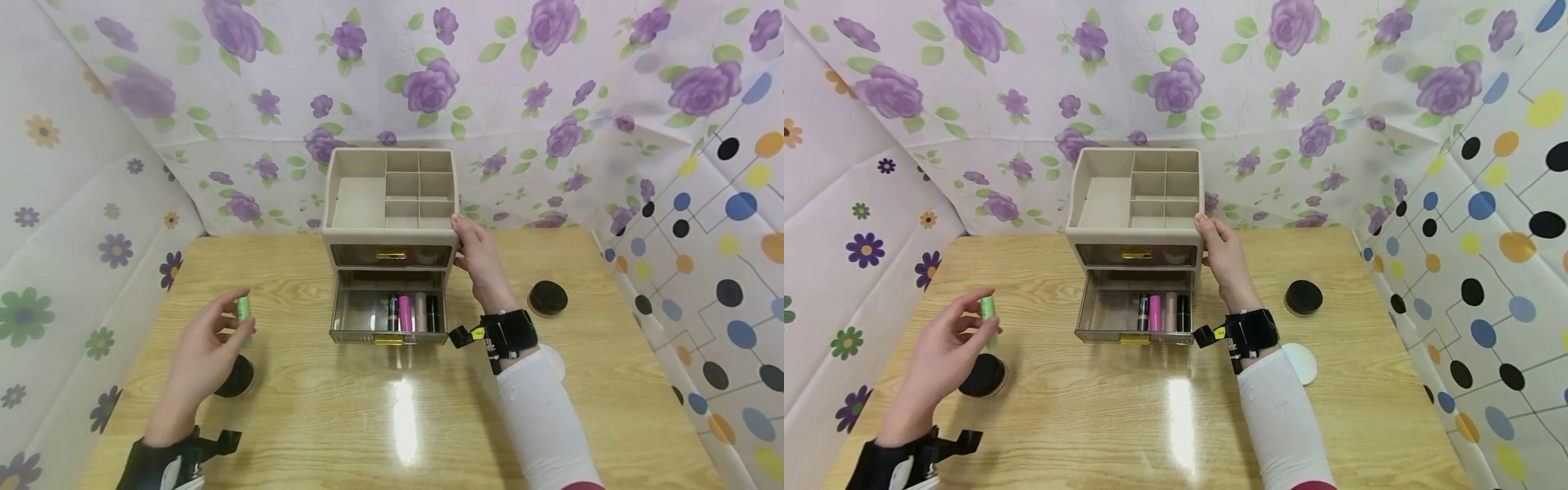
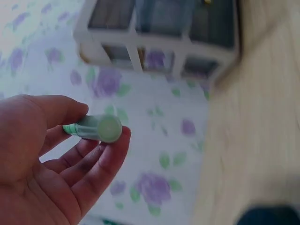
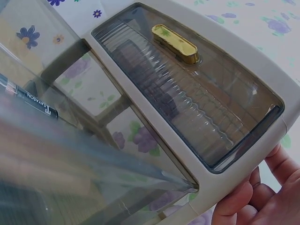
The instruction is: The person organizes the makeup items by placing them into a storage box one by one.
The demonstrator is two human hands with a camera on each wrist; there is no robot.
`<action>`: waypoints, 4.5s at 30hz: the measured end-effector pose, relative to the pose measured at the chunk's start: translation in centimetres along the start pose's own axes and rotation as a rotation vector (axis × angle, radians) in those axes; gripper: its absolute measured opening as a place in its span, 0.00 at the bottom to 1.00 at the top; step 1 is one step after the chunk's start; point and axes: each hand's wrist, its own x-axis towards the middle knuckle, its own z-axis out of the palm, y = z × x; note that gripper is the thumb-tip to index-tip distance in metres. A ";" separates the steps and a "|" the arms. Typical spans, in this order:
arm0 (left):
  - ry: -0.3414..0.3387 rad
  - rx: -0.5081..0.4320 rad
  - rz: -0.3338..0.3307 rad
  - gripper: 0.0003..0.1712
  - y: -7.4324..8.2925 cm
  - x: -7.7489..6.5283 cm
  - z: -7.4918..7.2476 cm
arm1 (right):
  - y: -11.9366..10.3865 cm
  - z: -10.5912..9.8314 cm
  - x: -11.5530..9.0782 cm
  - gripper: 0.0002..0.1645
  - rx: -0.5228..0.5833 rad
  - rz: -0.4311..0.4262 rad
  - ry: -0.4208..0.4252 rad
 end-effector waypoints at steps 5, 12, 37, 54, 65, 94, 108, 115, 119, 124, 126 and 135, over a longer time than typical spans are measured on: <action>-0.043 -0.068 0.065 0.30 2.8 1.3 1.6 | 0.1 0.0 0.0 0.34 0.003 -0.004 0.000; -0.104 -0.137 0.081 0.30 5.7 2.8 3.7 | 0.0 0.0 0.1 0.35 0.010 0.007 0.011; -0.330 -0.170 0.101 0.28 9.9 6.3 11.0 | 0.0 -0.1 0.1 0.38 0.008 0.020 -0.001; -0.486 0.235 -0.035 0.26 11.3 8.0 13.7 | 0.0 -0.1 0.1 0.37 0.010 0.021 -0.010; -0.607 0.268 -0.119 0.28 11.4 8.4 14.4 | 0.0 0.2 0.0 0.34 0.024 0.021 0.003; -0.590 0.186 -0.141 0.30 11.6 8.5 14.1 | 0.1 0.0 0.1 0.35 0.015 0.019 0.005; -0.368 0.004 -0.040 0.21 10.8 8.1 13.6 | -0.4 -0.3 -0.1 0.31 -0.011 0.051 0.005; -0.268 -0.291 0.022 0.17 9.9 6.7 11.7 | -0.5 -0.2 -0.1 0.30 -0.003 0.062 -0.005; -0.193 -0.482 0.003 0.13 9.0 5.4 10.2 | -0.4 -0.3 -0.1 0.32 -0.004 0.057 -0.010; -0.113 -0.671 0.012 0.07 7.1 3.3 8.4 | -0.3 -0.2 0.0 0.35 -0.010 0.052 -0.019; -0.150 -0.727 0.030 0.10 6.0 2.3 7.7 | -0.3 -0.1 0.0 0.36 -0.010 0.050 -0.024; -0.603 -0.764 0.044 0.11 1.9 -1.4 8.1 | -0.3 0.2 0.1 0.41 -0.027 0.069 -0.024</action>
